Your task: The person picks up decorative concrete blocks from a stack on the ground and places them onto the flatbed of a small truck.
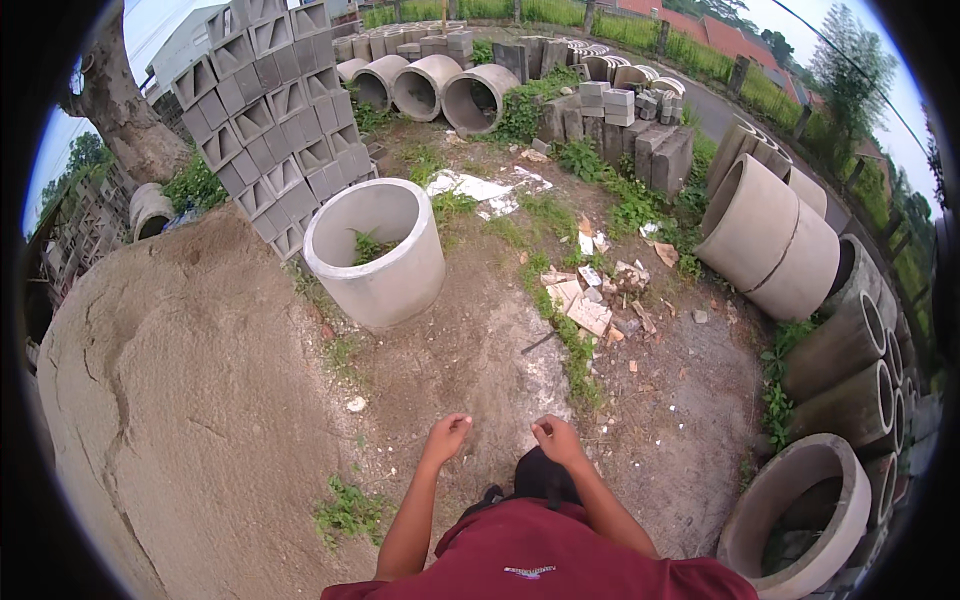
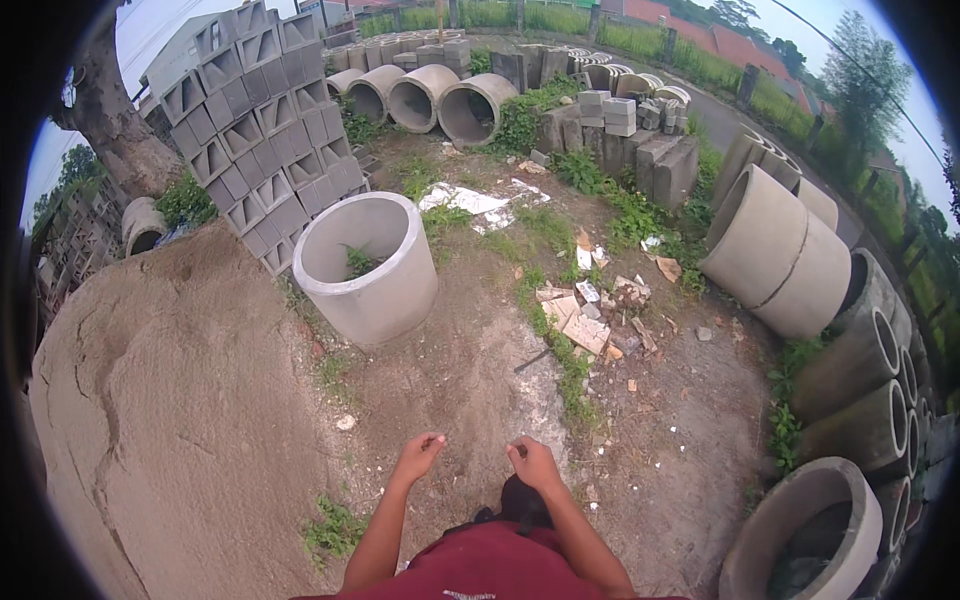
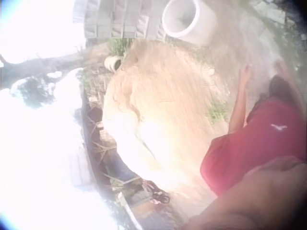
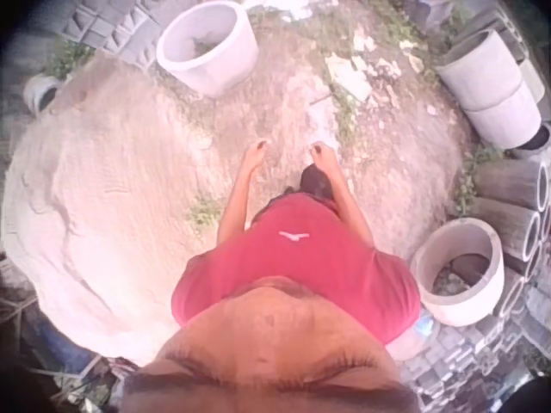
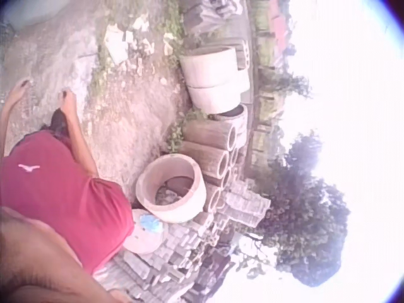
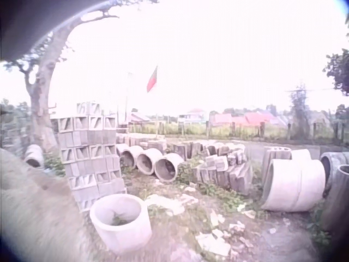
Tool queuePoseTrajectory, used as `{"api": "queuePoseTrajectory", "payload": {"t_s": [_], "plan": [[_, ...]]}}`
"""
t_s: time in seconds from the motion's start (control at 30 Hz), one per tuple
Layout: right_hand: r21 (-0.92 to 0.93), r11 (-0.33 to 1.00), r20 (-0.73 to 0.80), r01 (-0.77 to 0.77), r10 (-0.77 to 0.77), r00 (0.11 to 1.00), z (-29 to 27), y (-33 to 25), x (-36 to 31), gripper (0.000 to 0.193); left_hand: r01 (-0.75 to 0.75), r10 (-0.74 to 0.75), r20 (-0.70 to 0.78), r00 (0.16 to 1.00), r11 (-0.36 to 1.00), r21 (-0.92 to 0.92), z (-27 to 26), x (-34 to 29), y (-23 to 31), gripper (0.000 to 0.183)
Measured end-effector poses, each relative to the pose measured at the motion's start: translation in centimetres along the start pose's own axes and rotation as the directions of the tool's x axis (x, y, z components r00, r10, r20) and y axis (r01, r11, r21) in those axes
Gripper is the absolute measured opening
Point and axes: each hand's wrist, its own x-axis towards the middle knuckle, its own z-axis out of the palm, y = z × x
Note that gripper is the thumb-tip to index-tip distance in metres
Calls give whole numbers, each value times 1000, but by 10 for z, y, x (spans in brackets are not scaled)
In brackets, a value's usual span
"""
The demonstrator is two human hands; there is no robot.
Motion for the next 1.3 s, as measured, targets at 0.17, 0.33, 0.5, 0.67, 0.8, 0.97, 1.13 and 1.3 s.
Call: {"api": "queuePoseTrajectory", "payload": {"t_s": [0.17, 0.33, 0.5, 0.67, 0.8, 0.97, 1.13, 1.3], "plan": [[85, 996, -25, -23, 25, 999, 2, -12, 166, 25, 8, -11, -17, 1000, 981, -192, -9, 160, 9, 30], [98, 995, 55, 12, -17, 998, -14, -4, 380, 24, -20, 20, -31, 999, 1000, 7, -9, 332, 81, 33], [-25, 990, 143, 139, -134, 981, -47, -52, 575, 24, -38, 47, -144, 988, 997, 65, -35, 483, 158, 34], [20, 988, 118, 155, -156, 981, -56, -63, 728, 25, -19, -20, -190, 982, 980, -197, -59, 626, 211, 29], [1, 992, 134, 126, -125, 983, -33, -65, 830, 25, 17, -63, -231, 971, 981, -194, -81, 729, 193, 29], [-4, 995, 127, 95, -94, 987, -11, -74, 988, 25, 19, -32, -236, 971, 998, -58, -115, 881, 241, 29], [14, 972, 151, 237, -236, 960, -3, -137, 1156, 23, -115, 106, -304, 947, 993, -13, -192, 1039, 294, 33], [78, 981, 125, 177, -186, 975, 19, -159, 1292, 21, -87, 73, -310, 948, 996, -33, -250, 1154, 352, 32]]}}
